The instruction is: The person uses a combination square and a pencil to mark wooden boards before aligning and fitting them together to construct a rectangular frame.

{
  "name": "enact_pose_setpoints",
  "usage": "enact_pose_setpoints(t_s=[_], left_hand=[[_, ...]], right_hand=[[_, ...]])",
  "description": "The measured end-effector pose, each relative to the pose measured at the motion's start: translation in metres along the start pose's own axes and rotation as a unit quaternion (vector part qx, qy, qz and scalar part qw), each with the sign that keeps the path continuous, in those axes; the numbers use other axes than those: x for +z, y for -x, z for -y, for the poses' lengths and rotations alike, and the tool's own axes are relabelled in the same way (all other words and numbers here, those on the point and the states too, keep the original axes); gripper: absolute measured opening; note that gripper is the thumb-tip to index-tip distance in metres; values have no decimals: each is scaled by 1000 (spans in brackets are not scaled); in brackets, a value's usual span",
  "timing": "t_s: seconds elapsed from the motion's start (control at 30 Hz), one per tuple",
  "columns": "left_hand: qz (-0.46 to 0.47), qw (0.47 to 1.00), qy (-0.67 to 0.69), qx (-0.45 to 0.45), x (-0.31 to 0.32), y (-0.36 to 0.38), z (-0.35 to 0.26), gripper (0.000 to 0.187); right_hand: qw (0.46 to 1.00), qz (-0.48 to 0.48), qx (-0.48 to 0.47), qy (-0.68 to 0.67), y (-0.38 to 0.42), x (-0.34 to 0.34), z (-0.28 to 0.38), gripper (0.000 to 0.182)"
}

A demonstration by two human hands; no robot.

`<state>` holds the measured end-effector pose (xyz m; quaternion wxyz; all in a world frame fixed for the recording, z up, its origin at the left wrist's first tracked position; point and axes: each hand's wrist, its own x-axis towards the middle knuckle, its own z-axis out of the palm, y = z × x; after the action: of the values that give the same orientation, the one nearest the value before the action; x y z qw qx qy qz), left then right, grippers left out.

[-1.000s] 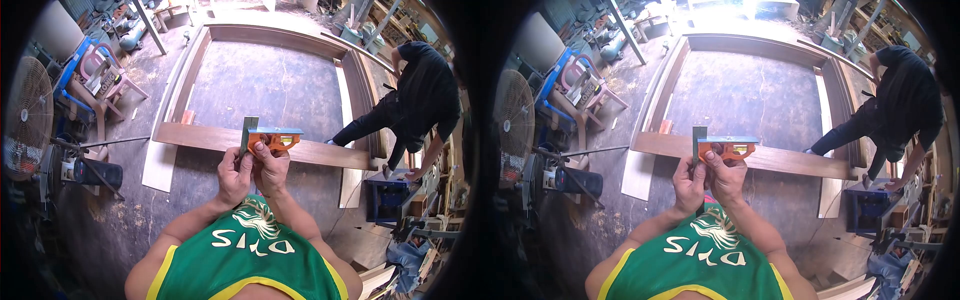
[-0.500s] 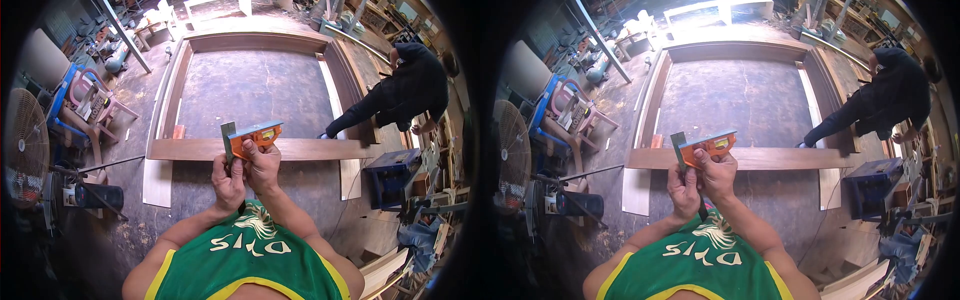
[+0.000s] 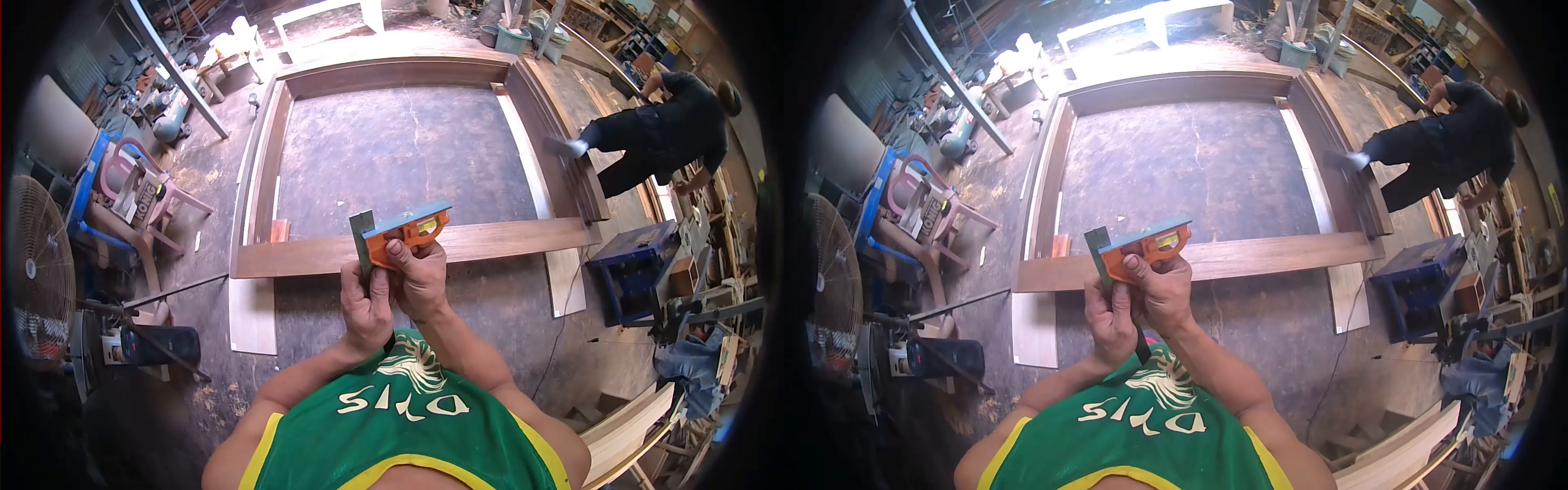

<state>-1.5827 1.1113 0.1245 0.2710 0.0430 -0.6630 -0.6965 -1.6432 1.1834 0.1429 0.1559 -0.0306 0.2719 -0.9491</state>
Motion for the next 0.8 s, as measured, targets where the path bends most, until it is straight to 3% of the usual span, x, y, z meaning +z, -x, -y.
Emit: enact_pose_setpoints(t_s=[0.3,0.4,0.43,0.57,0.6,0.63,0.7,0.8], left_hand=[[10,997,-78,-2,3,2,2,16],[1,994,-99,49,9,-3,15,19],[13,997,-71,13,8,-2,11,18],[29,999,20,20,6,-3,23,17],[64,997,51,12,6,-4,14,17],[99,992,80,1,5,-4,6,17],[78,996,28,31,8,-7,14,19],[125,989,66,34,19,-5,-1,17]], right_hand=[[994,-93,-41,39,2,-2,1,24],[993,-103,-42,43,2,-2,7,22],[993,-101,-48,33,0,-3,5,23],[1000,-2,21,13,1,-14,19,26],[998,52,27,7,0,-16,23,31],[999,43,15,8,4,-16,27,31],[990,140,10,-6,8,-15,41,33],[990,128,-18,49,11,-35,36,27]])
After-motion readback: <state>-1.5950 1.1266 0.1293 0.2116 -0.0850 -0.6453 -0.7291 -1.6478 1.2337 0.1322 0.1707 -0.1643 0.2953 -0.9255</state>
